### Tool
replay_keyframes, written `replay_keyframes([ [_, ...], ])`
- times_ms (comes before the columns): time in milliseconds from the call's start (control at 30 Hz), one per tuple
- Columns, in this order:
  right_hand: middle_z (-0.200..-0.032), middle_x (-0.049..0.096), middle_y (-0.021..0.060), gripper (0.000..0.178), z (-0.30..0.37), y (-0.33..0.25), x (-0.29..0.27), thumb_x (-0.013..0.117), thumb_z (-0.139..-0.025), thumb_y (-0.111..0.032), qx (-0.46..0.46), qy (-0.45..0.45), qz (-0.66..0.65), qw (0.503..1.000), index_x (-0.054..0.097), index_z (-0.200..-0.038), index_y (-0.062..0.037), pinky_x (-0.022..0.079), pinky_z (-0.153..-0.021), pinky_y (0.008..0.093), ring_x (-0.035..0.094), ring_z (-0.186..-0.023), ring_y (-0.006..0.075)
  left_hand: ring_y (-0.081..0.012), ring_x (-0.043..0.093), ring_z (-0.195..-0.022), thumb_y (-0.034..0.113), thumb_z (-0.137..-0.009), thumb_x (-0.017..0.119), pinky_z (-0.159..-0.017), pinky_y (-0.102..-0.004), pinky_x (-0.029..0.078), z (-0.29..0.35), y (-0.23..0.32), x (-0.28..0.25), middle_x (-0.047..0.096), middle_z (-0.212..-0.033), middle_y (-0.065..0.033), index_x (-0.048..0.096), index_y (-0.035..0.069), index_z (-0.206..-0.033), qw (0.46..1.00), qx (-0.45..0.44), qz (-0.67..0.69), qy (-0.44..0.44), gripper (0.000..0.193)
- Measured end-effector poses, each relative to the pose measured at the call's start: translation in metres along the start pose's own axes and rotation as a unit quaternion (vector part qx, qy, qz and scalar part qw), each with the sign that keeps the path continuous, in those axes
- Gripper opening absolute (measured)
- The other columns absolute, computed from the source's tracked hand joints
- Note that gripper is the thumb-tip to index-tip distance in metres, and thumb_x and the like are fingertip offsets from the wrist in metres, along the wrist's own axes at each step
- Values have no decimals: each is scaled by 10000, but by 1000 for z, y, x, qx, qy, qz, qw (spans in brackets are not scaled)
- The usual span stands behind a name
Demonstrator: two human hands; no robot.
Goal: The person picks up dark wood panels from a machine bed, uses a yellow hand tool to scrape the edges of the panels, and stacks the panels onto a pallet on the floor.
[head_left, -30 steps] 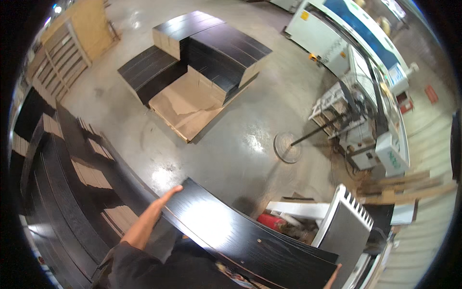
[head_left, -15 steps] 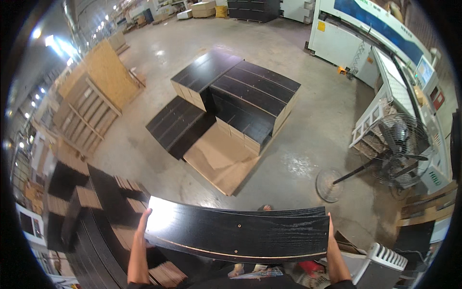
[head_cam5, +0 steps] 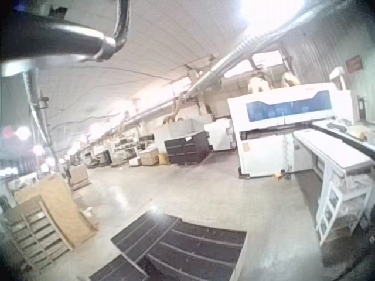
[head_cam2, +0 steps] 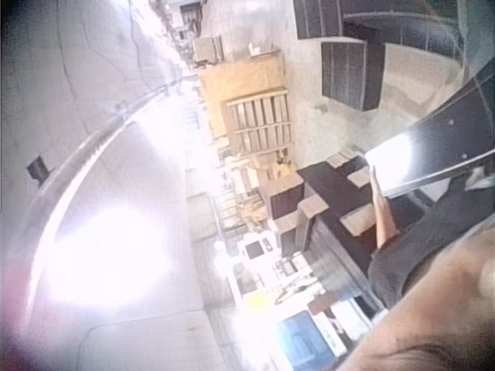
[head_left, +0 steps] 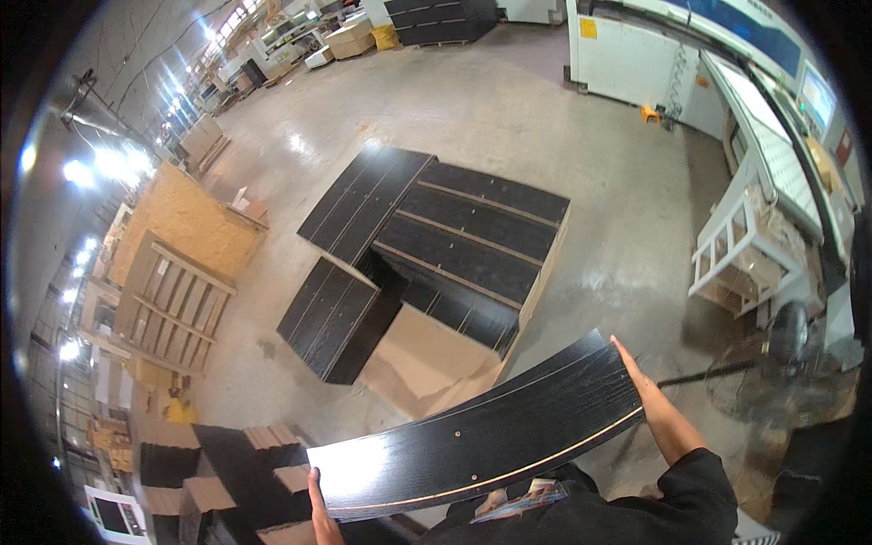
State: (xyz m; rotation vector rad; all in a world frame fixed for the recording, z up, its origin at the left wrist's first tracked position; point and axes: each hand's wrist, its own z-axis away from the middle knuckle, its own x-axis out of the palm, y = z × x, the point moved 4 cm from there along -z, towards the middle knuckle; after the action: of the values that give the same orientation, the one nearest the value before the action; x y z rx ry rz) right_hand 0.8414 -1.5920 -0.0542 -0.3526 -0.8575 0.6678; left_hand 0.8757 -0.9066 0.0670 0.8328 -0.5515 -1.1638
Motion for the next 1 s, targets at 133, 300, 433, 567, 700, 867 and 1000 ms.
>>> replay_keyframes([
  [133, -1129, 697, 117, 631, -46, -83, 9, 452, -997, -582, -16, 25, 3, 1000, 639, -1239, -30, 507, -945, 394, 656, -1013, 249, -323, 585, -1112, 625, -820, 648, -918, -436, 487, -74, -10, 80, 600, -1273, -162, 537, 33, -1353, 997, -26, 61, -42, 805],
  [300, -1142, 687, 119, 654, -100, -190, -72, 415, -1009, -582, -50, 39, 56, 996, 616, -1260, -12, 511, -941, 397, 652, -1015, 250, -308, 613, -1061, 602, -818, 662, -908, -422, 507, -144, -3, 202, 625, -1211, -175, 546, 7, -1324, 988, -74, 90, -105, 791],
  [433, -1184, 669, 146, 679, -129, -279, -101, 387, -1011, -597, -59, -20, 36, 997, 601, -1278, -10, 514, -943, 403, 654, -1035, 266, -314, 606, -1027, 609, -809, 657, -897, -413, 499, -182, 10, 294, 626, -1187, -164, 573, 11, -1290, 994, -41, 46, -93, 772],
  [567, -1172, 671, 133, 682, -171, -352, -158, 375, -1014, -598, -90, -13, 53, 994, 591, -1282, -9, 524, -915, 401, 652, -1027, 264, -308, 621, -1010, 590, -826, 649, -892, -414, 505, -198, 15, 391, 643, -1174, -164, 585, 16, -1285, 987, -60, 75, -127, 738],
  [700, -1280, 611, 154, 689, -219, -447, -228, 375, -1025, -575, -177, 11, 164, 970, 524, -1358, 10, 501, -961, 414, 610, -1121, 275, -315, 643, -1056, 524, -888, 601, -948, -434, 513, -162, 52, 522, 648, -1225, -173, 570, 6, -1317, 983, -55, 73, -156, 673],
  [867, -1325, 587, 170, 717, -248, -547, -251, 395, -1017, -578, -50, -93, 30, 994, 496, -1381, 32, 505, -989, 425, 593, -1179, 294, -271, 655, -948, 602, -794, 690, -851, -378, 513, -156, 54, 628, 695, -1117, -139, 639, 43, -1252, 999, -49, -1, -15, 724],
  [1000, -1266, 622, 134, 677, -291, -649, -316, 392, -1021, -569, -96, -47, 100, 989, 528, -1351, 6, 503, -975, 373, 609, -1132, 250, -279, 677, -982, 633, -823, 631, -880, -386, 520, -185, 37, 704, 700, -1127, -153, 636, 41, -1255, 994, -90, 20, -62, 732],
])
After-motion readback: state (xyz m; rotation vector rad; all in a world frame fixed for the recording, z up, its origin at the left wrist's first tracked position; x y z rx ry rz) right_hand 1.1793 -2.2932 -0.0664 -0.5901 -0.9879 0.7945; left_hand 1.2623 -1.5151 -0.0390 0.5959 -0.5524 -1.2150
